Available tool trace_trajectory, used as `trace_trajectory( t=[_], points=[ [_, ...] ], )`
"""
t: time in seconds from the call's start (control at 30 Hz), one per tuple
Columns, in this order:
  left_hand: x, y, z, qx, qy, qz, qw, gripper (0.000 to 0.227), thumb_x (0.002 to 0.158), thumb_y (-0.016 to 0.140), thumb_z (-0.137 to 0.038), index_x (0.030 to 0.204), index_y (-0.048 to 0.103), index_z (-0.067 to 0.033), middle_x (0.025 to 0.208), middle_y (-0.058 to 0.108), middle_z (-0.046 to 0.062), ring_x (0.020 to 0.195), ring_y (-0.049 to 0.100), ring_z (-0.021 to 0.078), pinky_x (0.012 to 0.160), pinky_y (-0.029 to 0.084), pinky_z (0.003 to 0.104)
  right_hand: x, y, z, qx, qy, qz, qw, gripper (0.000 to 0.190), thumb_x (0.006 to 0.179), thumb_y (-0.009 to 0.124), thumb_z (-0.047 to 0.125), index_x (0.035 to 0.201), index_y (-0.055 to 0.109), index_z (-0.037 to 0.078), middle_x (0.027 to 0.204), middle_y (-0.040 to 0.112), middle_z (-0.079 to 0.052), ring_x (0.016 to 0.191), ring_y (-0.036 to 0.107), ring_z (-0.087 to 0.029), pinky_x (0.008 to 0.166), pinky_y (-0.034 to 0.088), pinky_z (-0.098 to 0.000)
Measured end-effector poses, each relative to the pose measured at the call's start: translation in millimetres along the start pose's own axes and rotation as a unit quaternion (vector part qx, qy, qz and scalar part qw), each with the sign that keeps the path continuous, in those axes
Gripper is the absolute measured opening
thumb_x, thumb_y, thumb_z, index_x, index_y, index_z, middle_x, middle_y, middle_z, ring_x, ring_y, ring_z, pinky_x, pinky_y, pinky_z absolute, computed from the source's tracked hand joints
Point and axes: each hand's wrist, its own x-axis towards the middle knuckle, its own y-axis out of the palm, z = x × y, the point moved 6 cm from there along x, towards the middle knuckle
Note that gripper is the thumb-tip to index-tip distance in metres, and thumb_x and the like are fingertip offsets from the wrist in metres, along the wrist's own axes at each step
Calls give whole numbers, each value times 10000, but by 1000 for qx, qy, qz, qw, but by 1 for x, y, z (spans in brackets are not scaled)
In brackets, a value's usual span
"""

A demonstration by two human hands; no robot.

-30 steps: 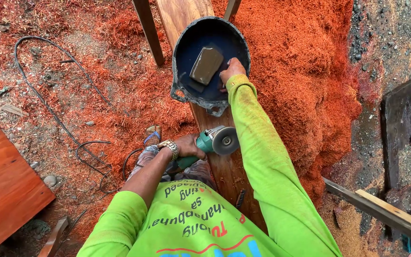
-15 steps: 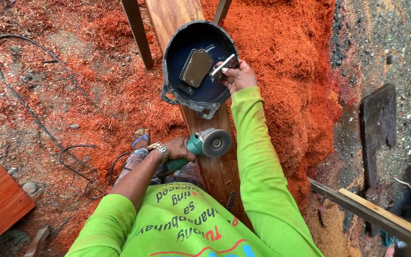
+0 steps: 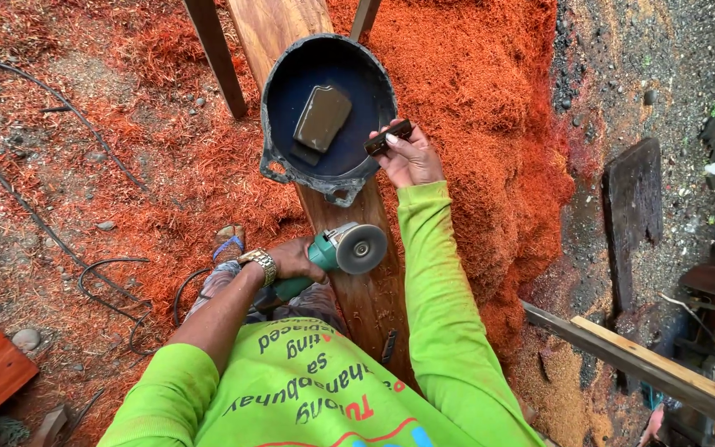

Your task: Use an angle grinder to sharpen and smooth a small metal component.

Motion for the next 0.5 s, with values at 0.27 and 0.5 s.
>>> trace_trajectory(
  t=[0.27, 0.5],
  points=[
    [1, 0, -1, -5, -14, 15, 1000, 775, 542, 977, -363, 1215, 672, -131, 1018, 761, 163, 950, 742, 322, 804, 620, 411, -8, -10, 2, 4, -22, 25, 999, 305, 881, 693, -113, 1122, 654, 71, 1092, 719, -155, 1092, 723, -350, 1027, 608, -533],
    [2, 1, 0, 0, 1, 10, 1000, 750, 541, 977, -339, 1198, 682, -133, 972, 762, 140, 886, 745, 313, 756, 623, 407, -18, -10, 7, 0, -35, 15, 999, 321, 882, 694, -94, 1119, 658, 119, 1098, 724, -131, 1084, 725, -342, 999, 609, -572]
  ],
)
